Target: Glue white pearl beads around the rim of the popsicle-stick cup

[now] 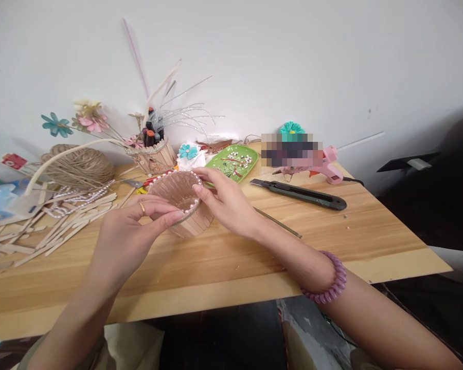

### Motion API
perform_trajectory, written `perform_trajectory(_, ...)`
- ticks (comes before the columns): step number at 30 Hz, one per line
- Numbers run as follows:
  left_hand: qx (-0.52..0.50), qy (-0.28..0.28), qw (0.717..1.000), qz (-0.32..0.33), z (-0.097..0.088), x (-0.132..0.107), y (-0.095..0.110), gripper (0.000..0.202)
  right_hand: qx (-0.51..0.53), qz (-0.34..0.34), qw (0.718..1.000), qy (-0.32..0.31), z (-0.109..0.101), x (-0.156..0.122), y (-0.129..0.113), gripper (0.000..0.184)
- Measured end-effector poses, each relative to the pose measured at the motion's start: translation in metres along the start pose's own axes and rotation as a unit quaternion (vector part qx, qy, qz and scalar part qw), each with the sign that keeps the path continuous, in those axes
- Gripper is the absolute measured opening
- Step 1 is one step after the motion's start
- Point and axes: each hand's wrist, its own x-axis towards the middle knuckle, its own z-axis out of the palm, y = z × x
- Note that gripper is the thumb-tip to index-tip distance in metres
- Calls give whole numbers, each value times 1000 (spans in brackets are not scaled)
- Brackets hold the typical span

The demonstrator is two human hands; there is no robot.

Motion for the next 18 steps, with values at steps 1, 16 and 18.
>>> perform_trajectory(1, -2, -3, 1000, 4, 0, 0, 0, 13, 0, 2, 1000, -1, 0, 0, 0, 29)
perform_trajectory(16, -35, -11, 999, -24, 0, -1, 0, 12, 9, -2, 1000, -1, 0, 0, 0, 29)
perform_trajectory(18, -33, -9, 999, -21, 1, 0, 1, 12, 9, -3, 1000, -2, 0, 0, 0, 29)
